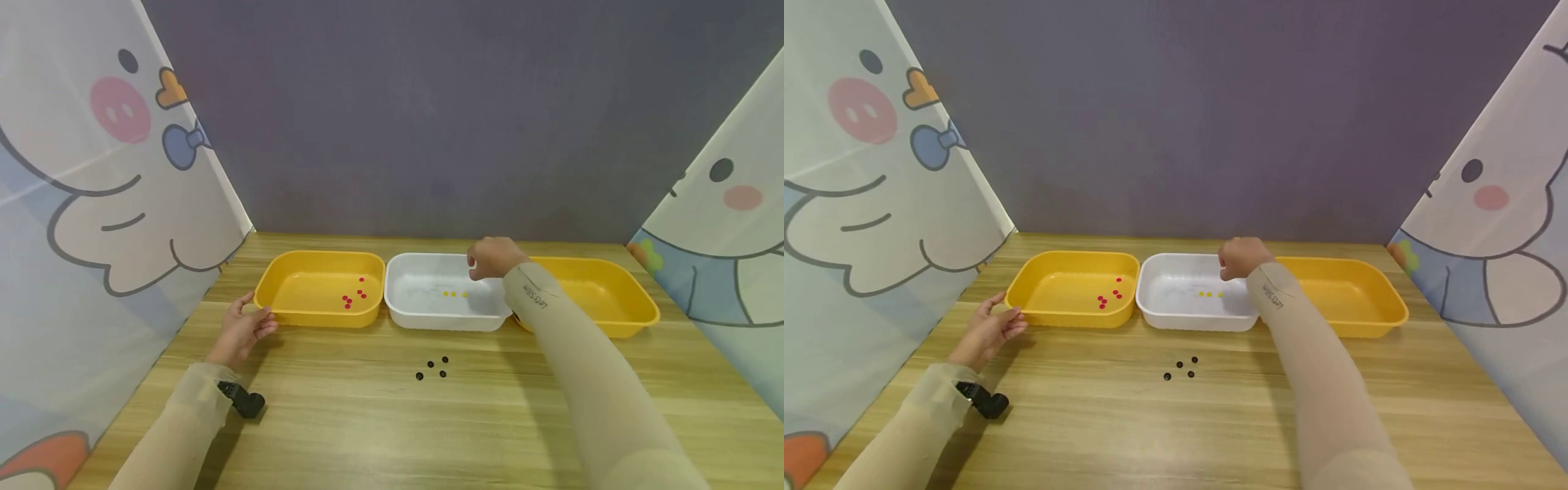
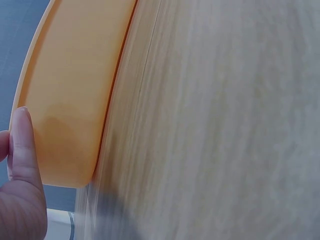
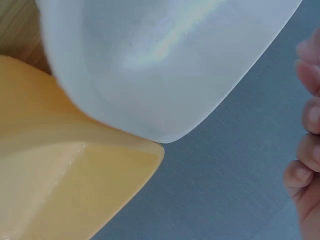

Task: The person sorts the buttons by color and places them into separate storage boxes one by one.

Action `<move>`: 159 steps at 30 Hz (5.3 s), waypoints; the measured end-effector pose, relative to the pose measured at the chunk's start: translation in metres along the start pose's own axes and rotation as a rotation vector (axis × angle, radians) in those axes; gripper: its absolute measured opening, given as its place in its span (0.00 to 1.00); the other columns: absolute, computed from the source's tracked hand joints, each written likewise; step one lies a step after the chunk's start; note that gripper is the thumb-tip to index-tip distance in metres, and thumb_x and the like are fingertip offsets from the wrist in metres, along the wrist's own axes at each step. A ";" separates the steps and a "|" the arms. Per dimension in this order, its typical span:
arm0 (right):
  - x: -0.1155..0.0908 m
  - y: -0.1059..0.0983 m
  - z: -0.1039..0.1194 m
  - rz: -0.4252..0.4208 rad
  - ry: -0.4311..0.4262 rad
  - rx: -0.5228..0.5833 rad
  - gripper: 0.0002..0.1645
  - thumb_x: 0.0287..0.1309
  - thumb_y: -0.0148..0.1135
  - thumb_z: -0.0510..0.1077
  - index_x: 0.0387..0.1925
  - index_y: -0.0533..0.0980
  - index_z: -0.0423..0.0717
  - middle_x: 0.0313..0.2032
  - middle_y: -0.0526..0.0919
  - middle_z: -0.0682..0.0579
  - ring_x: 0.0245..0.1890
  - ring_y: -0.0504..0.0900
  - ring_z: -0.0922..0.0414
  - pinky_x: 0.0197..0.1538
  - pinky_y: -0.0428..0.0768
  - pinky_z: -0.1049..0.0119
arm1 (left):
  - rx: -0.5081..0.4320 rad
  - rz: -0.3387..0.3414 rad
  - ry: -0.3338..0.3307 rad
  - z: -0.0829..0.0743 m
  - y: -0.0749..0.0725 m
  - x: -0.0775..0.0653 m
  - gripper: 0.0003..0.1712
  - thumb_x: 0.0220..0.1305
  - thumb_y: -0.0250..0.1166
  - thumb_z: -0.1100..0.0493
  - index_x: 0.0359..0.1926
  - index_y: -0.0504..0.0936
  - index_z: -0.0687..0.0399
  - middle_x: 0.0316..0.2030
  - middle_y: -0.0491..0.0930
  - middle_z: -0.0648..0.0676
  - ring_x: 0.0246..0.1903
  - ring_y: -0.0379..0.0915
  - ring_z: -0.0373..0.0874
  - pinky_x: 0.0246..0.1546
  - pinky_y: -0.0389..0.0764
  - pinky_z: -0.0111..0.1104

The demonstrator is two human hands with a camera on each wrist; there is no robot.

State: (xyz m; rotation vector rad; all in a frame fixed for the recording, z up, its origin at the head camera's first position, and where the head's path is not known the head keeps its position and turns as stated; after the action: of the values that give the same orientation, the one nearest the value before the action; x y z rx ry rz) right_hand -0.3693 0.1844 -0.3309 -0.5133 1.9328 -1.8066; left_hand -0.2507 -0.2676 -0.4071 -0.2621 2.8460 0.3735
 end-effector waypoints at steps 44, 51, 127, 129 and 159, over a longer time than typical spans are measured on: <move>-0.063 0.045 0.092 0.012 -0.448 0.137 0.06 0.45 0.68 0.44 0.29 0.85 0.51 0.28 0.84 0.61 0.25 0.76 0.66 0.31 0.79 0.70 | 0.002 -0.005 -0.018 0.001 0.000 0.000 0.45 0.71 0.50 0.69 0.75 0.30 0.48 0.21 0.79 0.49 0.20 0.79 0.37 0.27 0.84 0.26; -0.067 0.061 0.094 0.068 -0.453 0.279 0.08 0.46 0.70 0.41 0.33 0.86 0.50 0.32 0.86 0.61 0.26 0.75 0.72 0.34 0.79 0.76 | 0.001 0.003 -0.016 0.000 0.000 -0.001 0.46 0.71 0.51 0.69 0.75 0.30 0.49 0.22 0.79 0.49 0.20 0.79 0.37 0.28 0.84 0.25; -0.063 0.079 0.120 0.036 -0.582 -0.071 0.17 0.38 0.67 0.43 0.11 0.66 0.57 0.13 0.62 0.66 0.16 0.57 0.69 0.17 0.53 0.78 | 0.011 0.023 0.014 0.000 0.000 -0.001 0.45 0.71 0.49 0.70 0.75 0.30 0.51 0.21 0.79 0.48 0.21 0.79 0.36 0.28 0.85 0.26; -0.063 0.080 0.120 0.044 -0.585 -0.053 0.15 0.38 0.67 0.43 0.11 0.68 0.56 0.13 0.63 0.66 0.16 0.58 0.69 0.16 0.55 0.78 | 0.008 0.019 0.010 0.000 0.000 -0.001 0.45 0.71 0.49 0.70 0.75 0.30 0.51 0.21 0.79 0.48 0.20 0.79 0.36 0.27 0.85 0.26; -0.059 0.036 0.091 -0.125 -0.543 -0.025 0.03 0.39 0.68 0.44 0.20 0.80 0.54 0.23 0.82 0.64 0.22 0.76 0.68 0.26 0.77 0.72 | 0.020 0.025 0.020 0.001 0.000 0.000 0.44 0.70 0.48 0.72 0.74 0.29 0.55 0.21 0.78 0.49 0.21 0.79 0.36 0.29 0.84 0.25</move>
State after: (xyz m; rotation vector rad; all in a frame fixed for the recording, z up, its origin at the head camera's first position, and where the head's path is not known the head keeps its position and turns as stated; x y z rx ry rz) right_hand -0.2689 0.1436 -0.3670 -1.0314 1.5733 -1.5059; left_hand -0.2506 -0.2676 -0.4080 -0.2284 2.8734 0.3484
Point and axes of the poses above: each hand's wrist, its own x-axis towards the middle knuckle, its own y-axis out of the palm, z = x × y, the point moved 2 cm from there along x, towards the middle knuckle
